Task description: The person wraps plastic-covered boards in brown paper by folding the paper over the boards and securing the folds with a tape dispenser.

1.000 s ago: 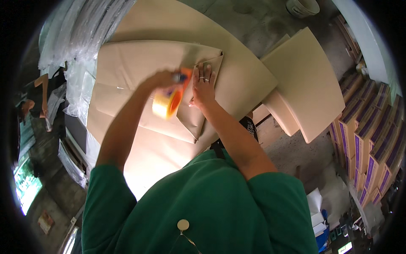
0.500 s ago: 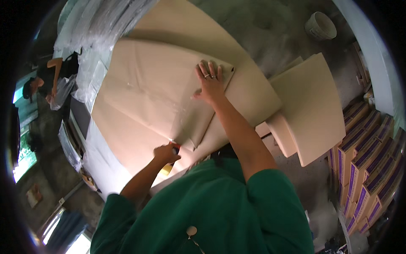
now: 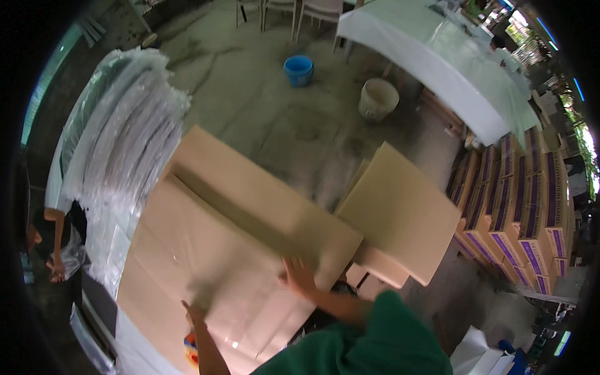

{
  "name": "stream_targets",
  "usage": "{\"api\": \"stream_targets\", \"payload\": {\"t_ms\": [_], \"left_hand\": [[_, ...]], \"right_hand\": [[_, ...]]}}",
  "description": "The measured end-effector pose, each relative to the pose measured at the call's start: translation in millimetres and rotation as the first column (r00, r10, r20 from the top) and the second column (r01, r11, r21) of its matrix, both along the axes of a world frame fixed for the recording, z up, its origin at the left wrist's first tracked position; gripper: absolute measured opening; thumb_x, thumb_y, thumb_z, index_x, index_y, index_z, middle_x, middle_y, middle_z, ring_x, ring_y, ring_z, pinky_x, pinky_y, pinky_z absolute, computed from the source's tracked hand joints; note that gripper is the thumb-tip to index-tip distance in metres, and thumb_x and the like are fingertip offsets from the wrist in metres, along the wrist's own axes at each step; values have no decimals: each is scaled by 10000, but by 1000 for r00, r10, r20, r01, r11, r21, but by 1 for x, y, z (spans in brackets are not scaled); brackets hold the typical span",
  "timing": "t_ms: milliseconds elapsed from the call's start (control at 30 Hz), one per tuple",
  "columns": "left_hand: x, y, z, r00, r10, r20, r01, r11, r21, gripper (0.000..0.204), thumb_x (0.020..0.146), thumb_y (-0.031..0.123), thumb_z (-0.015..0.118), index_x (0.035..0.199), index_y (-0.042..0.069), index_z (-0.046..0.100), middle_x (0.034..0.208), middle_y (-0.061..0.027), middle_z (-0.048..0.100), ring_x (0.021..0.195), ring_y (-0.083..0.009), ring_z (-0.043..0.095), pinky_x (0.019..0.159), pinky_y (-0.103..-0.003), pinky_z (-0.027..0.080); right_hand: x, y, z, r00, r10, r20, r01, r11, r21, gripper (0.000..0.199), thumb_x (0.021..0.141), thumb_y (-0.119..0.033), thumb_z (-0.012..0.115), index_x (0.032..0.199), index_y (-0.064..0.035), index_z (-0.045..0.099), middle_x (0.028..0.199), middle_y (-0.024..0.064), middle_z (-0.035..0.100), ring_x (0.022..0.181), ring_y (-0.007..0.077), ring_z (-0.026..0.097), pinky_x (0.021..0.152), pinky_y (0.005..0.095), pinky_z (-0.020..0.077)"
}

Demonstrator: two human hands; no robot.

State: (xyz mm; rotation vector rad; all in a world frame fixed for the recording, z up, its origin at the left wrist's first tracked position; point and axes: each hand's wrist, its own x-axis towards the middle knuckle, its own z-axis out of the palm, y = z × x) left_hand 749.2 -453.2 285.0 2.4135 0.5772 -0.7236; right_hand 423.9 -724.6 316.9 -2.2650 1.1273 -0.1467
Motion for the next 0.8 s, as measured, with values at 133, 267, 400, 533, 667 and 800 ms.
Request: {"api": "stream_targets", "payload": {"t_ms": [133,267,400,533,667,800], "left_hand": [[49,-50,-13,954,-79,289,34,987,156,790,805,683,376,1013,-43,606,919,-186,645,852,-297,617,747,-386,481],[72,-170,40,709,-517,480,632,767,-108,661,877,564,382,975,-47,614,933,-178,642,871,-279,611,775,-381,462],[-8,-281,150,457,-730,509,838,161,-521,387,909,304,490,1123,-9,570,1073,-148,610,1059,-241,530,954,-351,355],[-49,-204,171,396,-391,831,841,517,-158,389,881,260,541,1162,-8,536,1226,-148,513,1194,-294,422,1004,-389,317],[-105,-67,30,798,388,461,-114,849,-517,582,937,354,407,1391,29,242,1382,-164,342,1267,-277,331,1054,-381,254],[-161,-119,9,928,204,312,116,639,-760,619,952,356,332,1412,2,117,1466,-158,158,1347,-264,157,1092,-365,136]], "right_hand": [[-70,125,-23,979,201,-37,-157,856,492,744,669,-175,664,1283,50,309,1094,235,496,893,370,518,756,459,419],[-1,146,0,857,320,403,-473,180,863,744,704,-200,662,1312,49,315,1239,230,456,1085,293,491,887,420,403],[121,165,-57,553,662,505,-798,248,549,708,738,-187,628,1336,23,314,1336,193,403,1146,255,453,947,356,387],[198,-15,-48,805,578,134,-592,765,253,701,781,-324,574,1336,17,315,1341,196,394,1187,279,423,974,373,367],[196,-205,3,980,156,-121,-133,975,180,726,823,-460,520,1336,11,316,1346,199,385,1227,302,393,1001,389,347],[144,-235,20,944,211,-252,-124,939,321,758,845,-499,510,1354,16,284,1358,213,365,1261,330,353,1028,400,315]]}}
